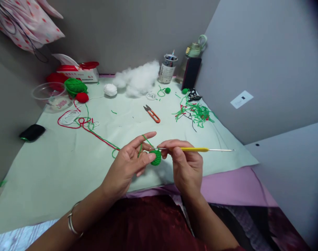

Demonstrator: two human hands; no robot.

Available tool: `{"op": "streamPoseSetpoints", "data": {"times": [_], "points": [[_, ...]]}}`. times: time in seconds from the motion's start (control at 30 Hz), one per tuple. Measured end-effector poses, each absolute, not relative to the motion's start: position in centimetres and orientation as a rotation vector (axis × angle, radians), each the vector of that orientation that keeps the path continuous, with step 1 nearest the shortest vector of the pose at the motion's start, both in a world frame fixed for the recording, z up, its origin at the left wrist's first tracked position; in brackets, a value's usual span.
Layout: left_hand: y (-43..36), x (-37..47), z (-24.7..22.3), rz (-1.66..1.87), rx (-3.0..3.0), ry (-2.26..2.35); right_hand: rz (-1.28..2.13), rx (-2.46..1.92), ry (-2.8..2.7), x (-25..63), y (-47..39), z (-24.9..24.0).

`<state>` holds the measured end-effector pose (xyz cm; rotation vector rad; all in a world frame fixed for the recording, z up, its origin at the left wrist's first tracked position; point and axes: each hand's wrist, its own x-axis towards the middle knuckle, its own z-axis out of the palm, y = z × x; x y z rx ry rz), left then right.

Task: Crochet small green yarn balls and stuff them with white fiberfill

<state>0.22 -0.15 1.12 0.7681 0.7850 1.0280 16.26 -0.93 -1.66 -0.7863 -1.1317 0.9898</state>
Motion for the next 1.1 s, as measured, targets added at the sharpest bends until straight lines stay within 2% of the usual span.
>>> {"op": "streamPoseSetpoints", "data": {"times": [0.27,0.47,0.6,0.67,0.8,0.87,0.97,1.1], "points": [[-0.1,-0.3,0.6,1.051,0.922,0.858,0.959,-0.805,-1.165,16.6,-1.4,-1.3],[-0.5,0.2,0.3,1.136,1.033,1.035,0.369,-0.860,-1.658,16.6,-2.1,-1.2],[-0.6,0.4,0.4,1.098,0.848,0.924,0.054,-0.900,-1.838,16.5,-2.2,-1.8],[-0.4,0.3,0.6,0.990,0.688,0.817,0.148,-0.923,-1.735,16.4,-2.1,-1.9],[0.0,0.0,1.3,0.952,0.575,0.763,0.701,-0.868,-1.226,16.3,-1.5,-1.6],[0.1,0.0,1.3,0.975,0.638,0.777,0.869,-0.826,-1.138,16.2,-1.2,-1.5],[-0.2,0.3,0.8,1.019,0.782,0.828,0.815,-0.847,-1.258,16.0,-1.1,-1.7],[-0.3,0.6,0.3,1.102,0.806,0.864,0.429,-0.889,-1.544,15.9,-1.6,-2.2]]}}
